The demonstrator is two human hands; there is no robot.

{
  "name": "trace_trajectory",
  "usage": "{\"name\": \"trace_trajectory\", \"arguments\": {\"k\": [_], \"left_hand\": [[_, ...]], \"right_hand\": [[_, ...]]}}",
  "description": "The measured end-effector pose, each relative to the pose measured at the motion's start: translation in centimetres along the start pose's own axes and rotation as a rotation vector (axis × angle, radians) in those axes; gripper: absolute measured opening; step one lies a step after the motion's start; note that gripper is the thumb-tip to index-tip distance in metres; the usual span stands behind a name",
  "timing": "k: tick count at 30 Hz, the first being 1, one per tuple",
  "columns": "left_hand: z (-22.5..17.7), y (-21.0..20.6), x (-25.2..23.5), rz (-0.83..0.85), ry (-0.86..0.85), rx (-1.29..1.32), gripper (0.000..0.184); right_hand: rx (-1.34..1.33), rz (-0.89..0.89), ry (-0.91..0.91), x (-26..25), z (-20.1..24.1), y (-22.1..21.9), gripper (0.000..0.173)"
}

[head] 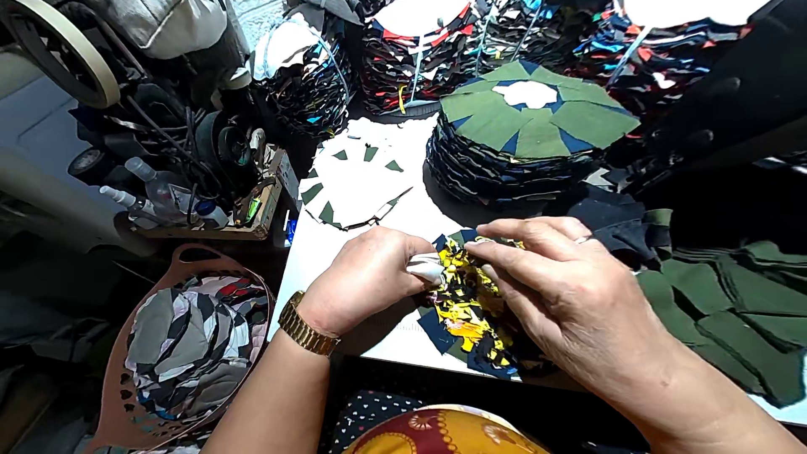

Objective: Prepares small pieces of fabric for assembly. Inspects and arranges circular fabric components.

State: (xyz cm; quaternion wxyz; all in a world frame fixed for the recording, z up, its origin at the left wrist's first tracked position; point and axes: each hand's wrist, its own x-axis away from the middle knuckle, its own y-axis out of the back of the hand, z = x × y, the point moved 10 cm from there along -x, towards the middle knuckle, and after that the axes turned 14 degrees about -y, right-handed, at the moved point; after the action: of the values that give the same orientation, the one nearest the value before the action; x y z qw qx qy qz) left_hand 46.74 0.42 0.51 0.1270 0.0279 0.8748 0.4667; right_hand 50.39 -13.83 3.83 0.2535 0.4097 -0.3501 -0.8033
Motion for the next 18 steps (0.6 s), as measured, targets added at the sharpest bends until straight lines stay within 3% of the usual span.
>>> {"name": "trace_trajectory", "arguments": {"k": [5,9,14,18], "left_hand": [[-0.6,4.7,-1.4,-0.246,-0.094,0.083,0.014],[-1.9,7.4,-3.8,-0.364,-0.211,0.392,0.010],[-3.1,5.8,-7.4,-0.217,-0.213,0.830,0.007],[-4.2,3.9,-9.6,-0.056,-0.243,1.085,0.016]], "right_hand": [[0.198,0.223,-0.078,2.0,-0.7,-5.2,0.067],[0.220,0.284,-0.057,2.8,-1.1,-6.3,0.067],[0.202,0.326,-0.079,2.1,-0.4,-5.8,0.064],[0.195,0.307,-0.085,2.1,0.8,-7.0,0.075]]}}
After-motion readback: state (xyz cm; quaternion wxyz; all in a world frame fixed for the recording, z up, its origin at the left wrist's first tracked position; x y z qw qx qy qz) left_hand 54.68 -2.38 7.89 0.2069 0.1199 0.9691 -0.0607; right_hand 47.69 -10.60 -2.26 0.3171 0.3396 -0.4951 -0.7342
